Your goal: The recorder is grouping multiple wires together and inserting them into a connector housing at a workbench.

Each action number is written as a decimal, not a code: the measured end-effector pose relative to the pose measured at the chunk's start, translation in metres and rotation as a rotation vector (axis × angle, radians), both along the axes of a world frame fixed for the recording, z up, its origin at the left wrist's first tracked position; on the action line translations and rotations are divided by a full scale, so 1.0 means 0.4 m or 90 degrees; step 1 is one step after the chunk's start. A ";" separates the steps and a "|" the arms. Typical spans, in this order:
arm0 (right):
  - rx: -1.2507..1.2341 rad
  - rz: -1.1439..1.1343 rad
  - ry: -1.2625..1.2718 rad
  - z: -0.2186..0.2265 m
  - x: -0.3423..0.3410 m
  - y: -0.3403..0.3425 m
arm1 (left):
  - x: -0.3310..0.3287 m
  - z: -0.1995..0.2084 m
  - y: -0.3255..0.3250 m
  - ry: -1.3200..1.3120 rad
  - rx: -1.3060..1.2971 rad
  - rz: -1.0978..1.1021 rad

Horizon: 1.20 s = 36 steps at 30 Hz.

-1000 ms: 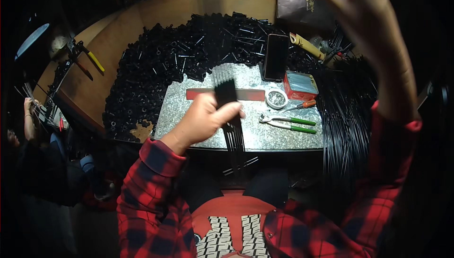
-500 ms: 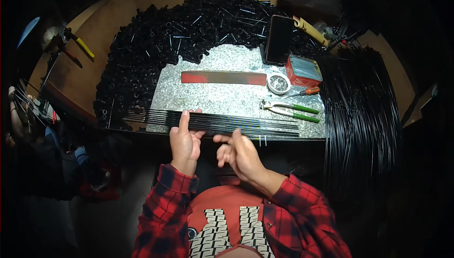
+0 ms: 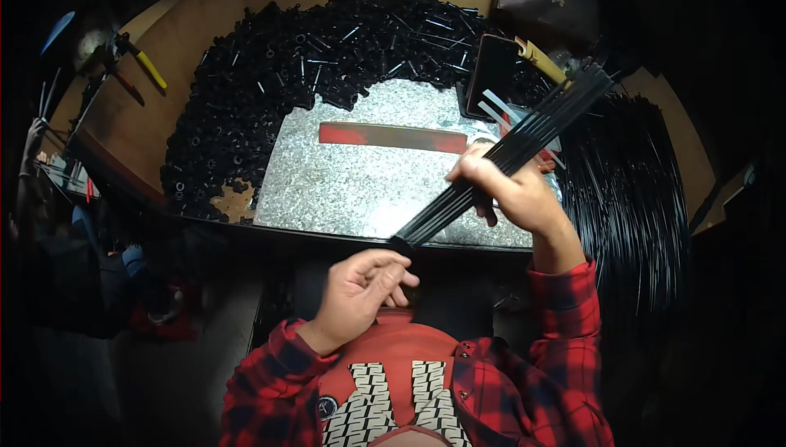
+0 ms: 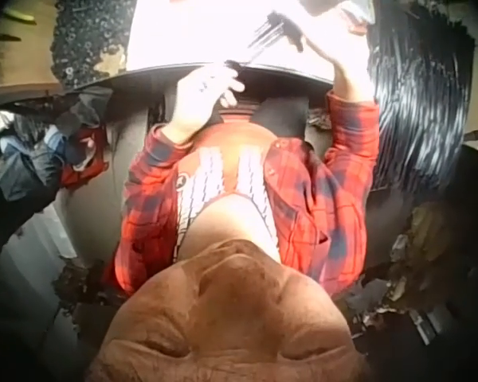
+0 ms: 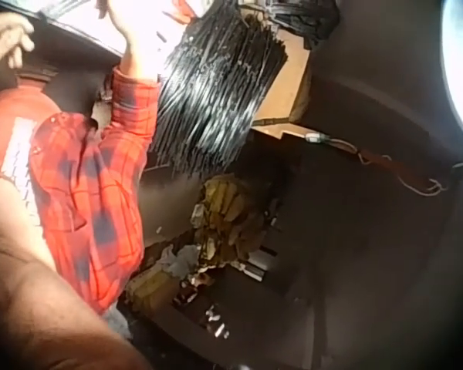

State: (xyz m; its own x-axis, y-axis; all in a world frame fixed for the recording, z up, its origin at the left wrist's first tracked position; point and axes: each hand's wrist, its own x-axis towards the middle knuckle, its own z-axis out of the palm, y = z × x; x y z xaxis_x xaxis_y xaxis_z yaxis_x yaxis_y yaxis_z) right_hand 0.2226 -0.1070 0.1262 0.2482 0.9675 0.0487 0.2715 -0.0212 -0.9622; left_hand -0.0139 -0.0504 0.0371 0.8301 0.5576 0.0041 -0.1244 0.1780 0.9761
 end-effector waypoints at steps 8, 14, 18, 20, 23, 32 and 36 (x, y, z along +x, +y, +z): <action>-0.024 0.275 -0.239 -0.106 -0.087 0.016 | 0.030 0.186 0.104 -0.079 0.661 0.246; 0.078 0.318 -0.205 -0.186 -0.134 0.012 | 0.084 0.243 0.113 -0.052 0.346 0.006; 0.082 0.298 -0.194 -0.190 -0.139 -0.008 | 0.112 0.227 0.111 -0.041 0.323 -0.061; 0.024 0.317 -0.190 -0.192 -0.129 -0.020 | 0.108 0.222 0.105 -0.050 0.423 -0.035; 0.103 0.311 -0.084 -0.239 -0.108 -0.043 | 0.093 0.234 0.093 -0.055 0.488 -0.035; 0.136 0.122 -0.187 -0.359 -0.124 -0.014 | 0.090 0.213 0.071 -0.288 0.397 -0.075; -0.041 -0.064 0.079 -0.369 -0.143 -0.007 | 0.134 0.116 0.265 -0.136 0.463 0.240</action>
State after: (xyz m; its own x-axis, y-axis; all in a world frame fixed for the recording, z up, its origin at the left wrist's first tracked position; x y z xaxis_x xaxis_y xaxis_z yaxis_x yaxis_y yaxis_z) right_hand 0.1655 -0.1099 -0.0214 0.3436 0.9378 -0.0500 0.1437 -0.1052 -0.9840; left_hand 0.0398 0.0555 0.0837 0.5300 0.5945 0.6047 -0.2452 -0.5752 0.7804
